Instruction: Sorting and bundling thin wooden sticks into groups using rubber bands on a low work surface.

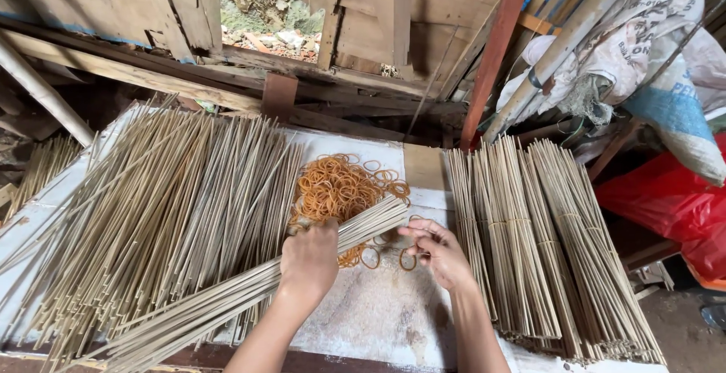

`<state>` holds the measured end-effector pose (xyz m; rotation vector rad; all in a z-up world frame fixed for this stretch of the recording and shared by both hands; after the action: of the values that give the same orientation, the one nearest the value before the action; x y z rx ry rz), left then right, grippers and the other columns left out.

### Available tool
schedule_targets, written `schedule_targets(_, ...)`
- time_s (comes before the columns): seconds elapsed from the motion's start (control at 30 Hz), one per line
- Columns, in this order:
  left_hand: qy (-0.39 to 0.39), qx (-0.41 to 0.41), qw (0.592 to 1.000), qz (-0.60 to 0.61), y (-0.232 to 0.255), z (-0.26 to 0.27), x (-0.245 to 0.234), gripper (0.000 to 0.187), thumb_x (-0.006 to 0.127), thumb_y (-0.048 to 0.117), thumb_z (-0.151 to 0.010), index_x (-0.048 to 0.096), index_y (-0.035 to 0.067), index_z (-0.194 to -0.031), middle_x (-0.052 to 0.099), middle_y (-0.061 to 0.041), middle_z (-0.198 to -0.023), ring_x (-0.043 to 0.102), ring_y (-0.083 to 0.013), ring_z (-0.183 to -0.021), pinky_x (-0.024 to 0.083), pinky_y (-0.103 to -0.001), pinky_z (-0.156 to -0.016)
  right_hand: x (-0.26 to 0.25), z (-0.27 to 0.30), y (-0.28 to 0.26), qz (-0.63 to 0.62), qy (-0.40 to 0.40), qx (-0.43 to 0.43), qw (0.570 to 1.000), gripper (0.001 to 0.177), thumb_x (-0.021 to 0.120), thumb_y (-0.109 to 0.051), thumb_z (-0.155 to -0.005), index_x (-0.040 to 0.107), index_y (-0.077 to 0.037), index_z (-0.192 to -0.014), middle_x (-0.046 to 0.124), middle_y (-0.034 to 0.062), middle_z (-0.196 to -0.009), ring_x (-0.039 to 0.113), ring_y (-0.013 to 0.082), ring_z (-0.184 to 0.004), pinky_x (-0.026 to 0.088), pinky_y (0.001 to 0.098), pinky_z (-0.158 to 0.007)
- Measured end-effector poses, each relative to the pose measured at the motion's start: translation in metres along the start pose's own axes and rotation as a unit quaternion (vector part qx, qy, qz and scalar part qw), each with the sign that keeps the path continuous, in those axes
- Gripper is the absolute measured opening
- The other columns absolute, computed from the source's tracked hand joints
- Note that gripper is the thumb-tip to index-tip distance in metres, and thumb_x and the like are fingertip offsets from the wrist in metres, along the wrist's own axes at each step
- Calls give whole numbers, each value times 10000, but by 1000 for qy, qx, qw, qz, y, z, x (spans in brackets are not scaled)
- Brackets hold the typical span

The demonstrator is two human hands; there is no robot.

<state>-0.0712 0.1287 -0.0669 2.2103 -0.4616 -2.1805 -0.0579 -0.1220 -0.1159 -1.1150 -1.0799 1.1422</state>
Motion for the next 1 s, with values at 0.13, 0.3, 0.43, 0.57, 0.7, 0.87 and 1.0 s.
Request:
schedule_targets(0.13, -32, 20, 995, -88, -7, 6, -10, 197, 483, -49, -1029, 567, 40, -1183, 650, -21, -645, 539, -94, -402, 428, -208, -308, -14, 0, -12, -1, 33, -145, 989, 252, 696, 162, -836, 615, -39, -965, 759, 175, -1138, 732, 285, -1126, 600, 304, -619)
schedule_targets(0.3, -24, 77, 994, -73, -16, 17, -13, 400, 481, -207, -895, 567, 38, -1200, 707, -114, -864, 680, -186, -551, 591, -277, -439, 15, 41, -66, 341, 6, -166, 925, 968, 900, -432, -555, 348, -215, -1319, 630, -46, -1457, 717, 124, -729, 561, 336, -829)
schedule_targets(0.43, -35, 95, 994, -47, -25, 24, -13, 502, 446, -262, -829, 575, 82, -1171, 620, -12, -612, 497, -102, -423, 431, -229, -359, 34, 47, -76, 452, -51, -239, 858, 1028, 847, -584, -610, 268, -209, -1372, 624, -2, -1453, 425, 56, -368, 442, 174, -448)
schedule_targets(0.57, -24, 158, 987, 9, -29, 30, -10, 479, 525, -228, -783, 583, 76, -1150, 636, -27, -615, 534, -127, -437, 436, -242, -370, 33, 43, -71, 453, -120, -227, 854, 1091, 912, -560, -564, 294, -185, -1381, 537, 75, -1499, 507, 218, -807, 419, 408, -766)
schedule_targets(0.7, 18, 211, 976, 48, -34, 36, -14, 344, 671, -94, -779, 634, 79, -1073, 662, -19, -623, 603, -125, -478, 503, -221, -403, 21, 32, -57, 358, -191, -285, 868, 997, 759, -735, -600, 446, -124, -1323, 538, 101, -1360, 564, 247, -1278, 383, 489, -1141)
schedule_targets(0.87, -11, 182, 981, 66, -28, 51, -33, 366, 752, -8, -811, 592, 74, -1129, 682, -39, -689, 652, -165, -553, 602, -275, -539, 32, 32, -40, 49, -336, -321, 884, 842, 894, -437, -740, 398, -75, -1315, 635, 193, -1285, 682, 225, -873, 574, 377, -793)
schedule_targets(1.0, 25, 173, 981, 79, -24, 51, -20, 346, 642, -21, -846, 534, 50, -1167, 633, -11, -689, 532, -112, -477, 457, -229, -383, 39, 22, 7, -153, -322, -264, 896, 748, 893, -80, -820, 366, -29, -1348, 665, 297, -1178, 702, 200, -641, 644, 248, -495)
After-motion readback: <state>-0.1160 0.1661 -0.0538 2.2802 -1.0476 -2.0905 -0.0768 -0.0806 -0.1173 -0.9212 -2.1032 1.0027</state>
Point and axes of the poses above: each hand's wrist, its own z-axis away from the middle knuckle, its own x-axis out of the palm, y = z × x, the point moved 1 cm from there along -z, towards the middle knuckle
